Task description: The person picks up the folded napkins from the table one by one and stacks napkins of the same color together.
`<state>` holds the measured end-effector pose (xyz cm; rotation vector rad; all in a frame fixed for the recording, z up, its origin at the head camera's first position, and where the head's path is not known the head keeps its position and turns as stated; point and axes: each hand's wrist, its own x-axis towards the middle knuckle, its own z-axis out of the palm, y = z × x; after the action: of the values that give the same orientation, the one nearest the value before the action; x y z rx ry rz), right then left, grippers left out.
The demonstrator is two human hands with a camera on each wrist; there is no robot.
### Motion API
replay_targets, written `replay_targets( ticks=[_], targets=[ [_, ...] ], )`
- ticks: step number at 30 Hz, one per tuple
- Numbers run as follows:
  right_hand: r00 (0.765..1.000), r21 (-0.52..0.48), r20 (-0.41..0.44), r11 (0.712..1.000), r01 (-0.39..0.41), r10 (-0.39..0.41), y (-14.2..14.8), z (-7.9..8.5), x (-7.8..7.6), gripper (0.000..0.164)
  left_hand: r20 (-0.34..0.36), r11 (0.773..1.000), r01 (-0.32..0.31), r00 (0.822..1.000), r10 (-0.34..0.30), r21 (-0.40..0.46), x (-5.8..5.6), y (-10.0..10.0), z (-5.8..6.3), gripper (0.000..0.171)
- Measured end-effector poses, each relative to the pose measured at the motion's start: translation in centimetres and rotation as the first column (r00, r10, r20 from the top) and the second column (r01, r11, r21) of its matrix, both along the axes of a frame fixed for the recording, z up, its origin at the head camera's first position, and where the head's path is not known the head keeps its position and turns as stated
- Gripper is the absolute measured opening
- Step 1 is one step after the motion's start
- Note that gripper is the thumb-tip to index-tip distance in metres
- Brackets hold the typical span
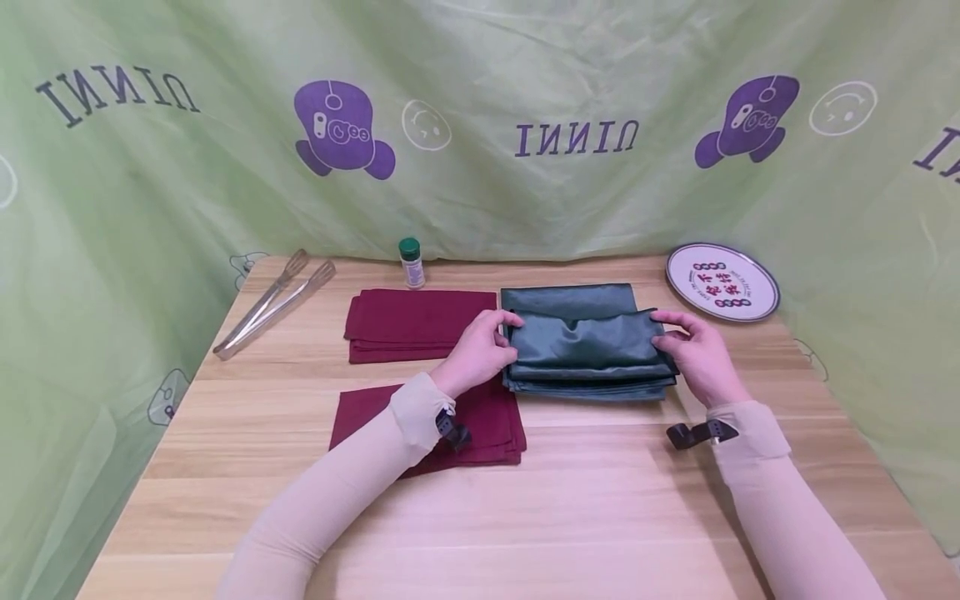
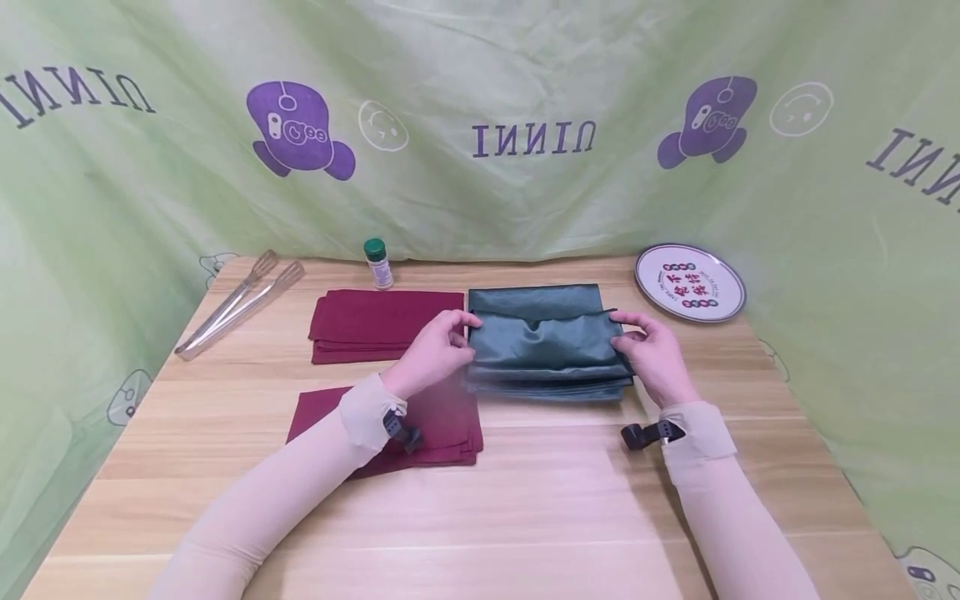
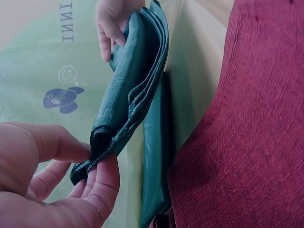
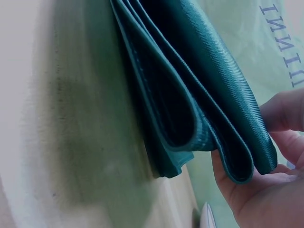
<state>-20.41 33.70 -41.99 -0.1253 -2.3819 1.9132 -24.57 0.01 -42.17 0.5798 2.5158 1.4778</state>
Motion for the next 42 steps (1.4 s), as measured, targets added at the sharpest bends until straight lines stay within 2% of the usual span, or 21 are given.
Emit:
replay_targets(
  ticks=[12, 23, 30, 42],
  targets=[
    [1.0, 0.014, -0.012, 1.0, -0.009, 0.009, -0.1, 0.1, -1.4, 0.037, 0.007, 1.0, -0.003, 1.0, 0.003, 0.002, -0.9, -0.2, 0.0, 0.039],
    [1.0, 0.084, 0.004, 0.996, 0.026, -0.027, 0.0, -0.4, -2.7, 0.041, 0.005, 1.0, -0.022, 1.0, 0.022, -0.013, -2.0, 0.3, -0.3, 0.039],
    [0.999, 0.075, -0.002, 0.996, 0.041, -0.041, -0.3, -0.6, -3.2, 0.04, 0.01, 0.999, -0.034, 0.999, 0.034, -0.022, -2.6, 0.2, -1.0, 0.04],
    [0.996, 0.094, -0.033, 0.991, 0.09, -0.088, -0.8, -0.8, -4.5, 0.041, -0.007, 0.998, -0.067, 0.998, 0.067, -0.018, -3.8, 0.4, -1.2, 0.037]
  ],
)
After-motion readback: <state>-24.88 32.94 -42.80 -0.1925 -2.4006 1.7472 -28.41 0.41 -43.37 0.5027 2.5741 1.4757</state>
